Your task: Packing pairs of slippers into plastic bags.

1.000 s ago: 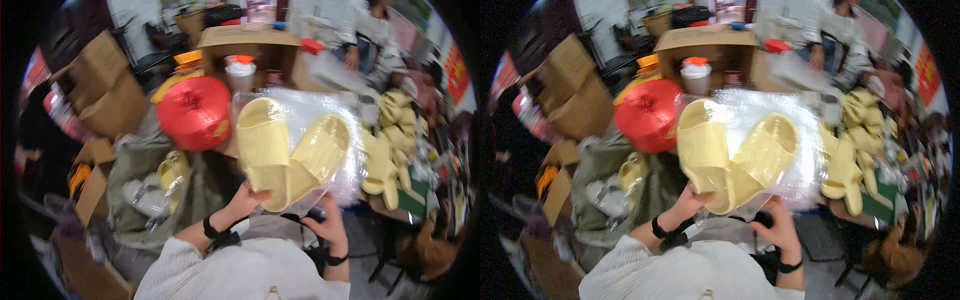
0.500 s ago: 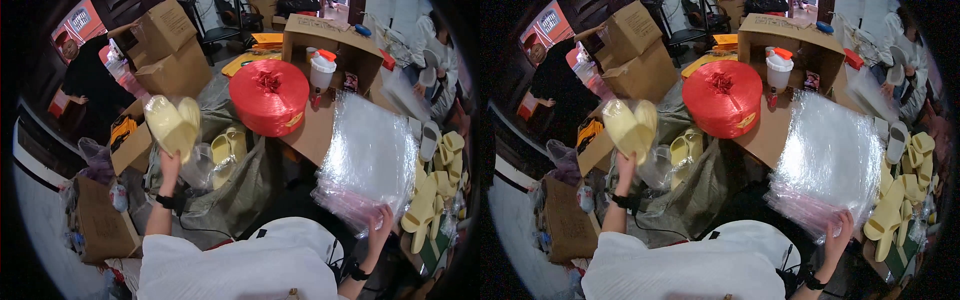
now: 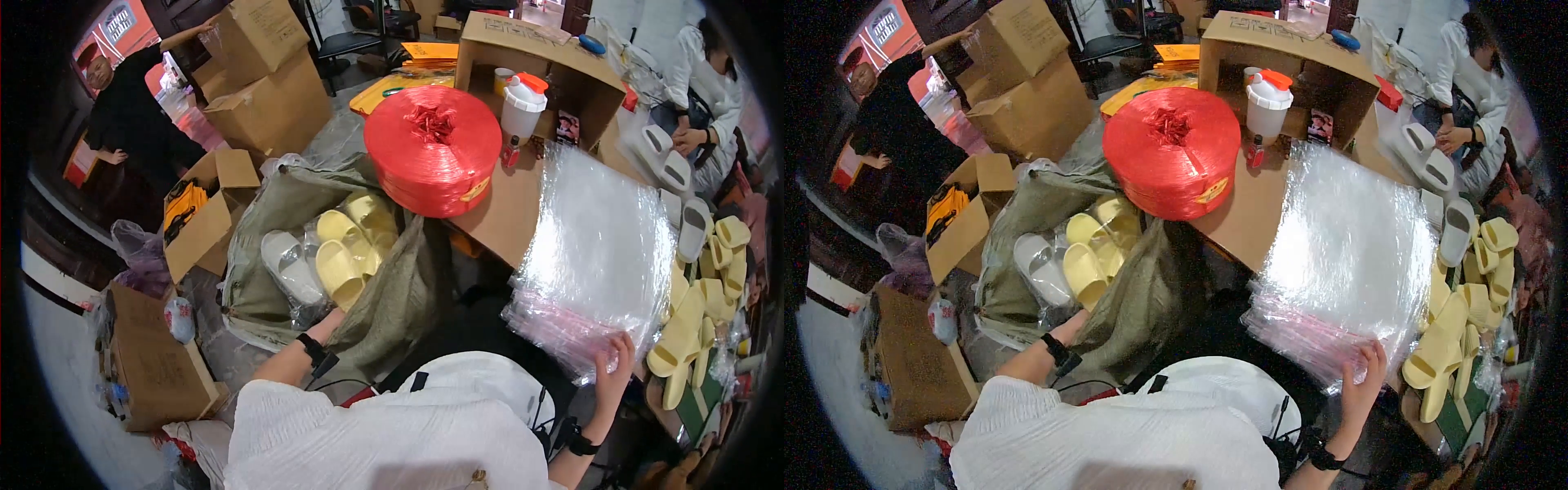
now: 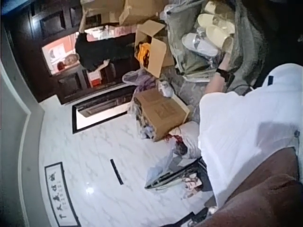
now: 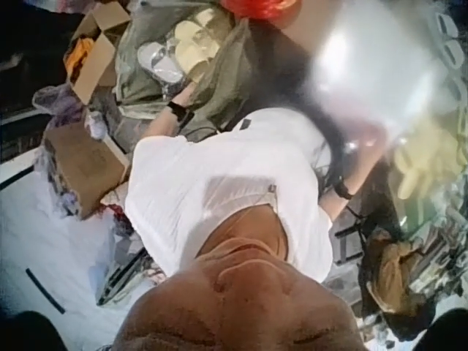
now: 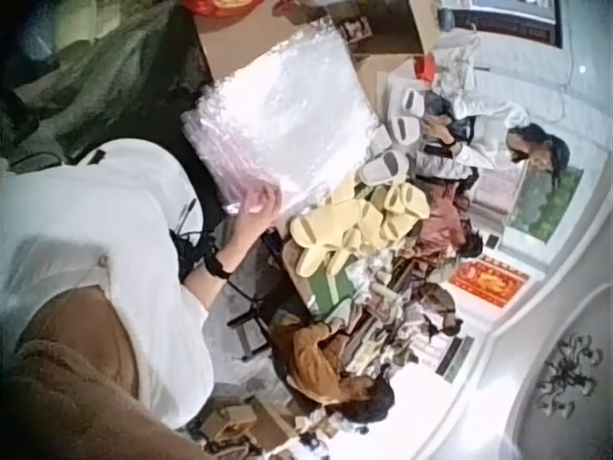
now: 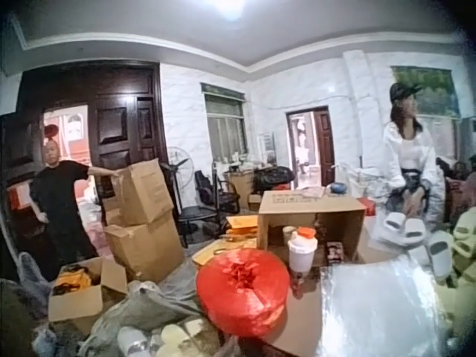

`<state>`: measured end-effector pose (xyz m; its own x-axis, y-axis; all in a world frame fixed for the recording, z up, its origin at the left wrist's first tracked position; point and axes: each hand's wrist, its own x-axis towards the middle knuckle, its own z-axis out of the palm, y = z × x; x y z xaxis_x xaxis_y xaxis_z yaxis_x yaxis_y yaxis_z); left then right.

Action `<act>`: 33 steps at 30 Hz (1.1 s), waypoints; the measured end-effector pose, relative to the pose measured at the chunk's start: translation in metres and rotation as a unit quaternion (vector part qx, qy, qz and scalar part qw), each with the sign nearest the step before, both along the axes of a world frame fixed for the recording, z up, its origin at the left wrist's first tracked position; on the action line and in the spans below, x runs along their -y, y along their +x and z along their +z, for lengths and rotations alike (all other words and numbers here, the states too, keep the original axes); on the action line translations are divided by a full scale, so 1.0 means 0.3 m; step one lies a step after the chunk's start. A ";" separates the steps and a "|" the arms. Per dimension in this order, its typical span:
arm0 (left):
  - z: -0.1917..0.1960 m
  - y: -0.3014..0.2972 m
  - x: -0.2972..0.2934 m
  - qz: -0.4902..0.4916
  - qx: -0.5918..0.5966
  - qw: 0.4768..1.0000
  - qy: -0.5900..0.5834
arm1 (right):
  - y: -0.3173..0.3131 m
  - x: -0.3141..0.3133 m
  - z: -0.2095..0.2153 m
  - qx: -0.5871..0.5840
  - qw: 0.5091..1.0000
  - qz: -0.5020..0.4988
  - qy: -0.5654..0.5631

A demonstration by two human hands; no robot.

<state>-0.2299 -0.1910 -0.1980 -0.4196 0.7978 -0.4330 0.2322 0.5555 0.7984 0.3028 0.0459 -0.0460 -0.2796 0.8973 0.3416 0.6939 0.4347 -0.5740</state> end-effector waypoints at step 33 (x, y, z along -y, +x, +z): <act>0.454 0.857 -0.892 -0.384 -0.339 0.765 0.390 | 0.290 -0.122 0.166 0.018 0.969 -0.172 0.174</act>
<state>0.0272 0.0768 -0.0618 0.3852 0.8271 0.4092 0.7590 -0.5362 0.3693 0.3897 0.0825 0.0039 -0.0019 0.7715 0.6362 0.8490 0.3374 -0.4067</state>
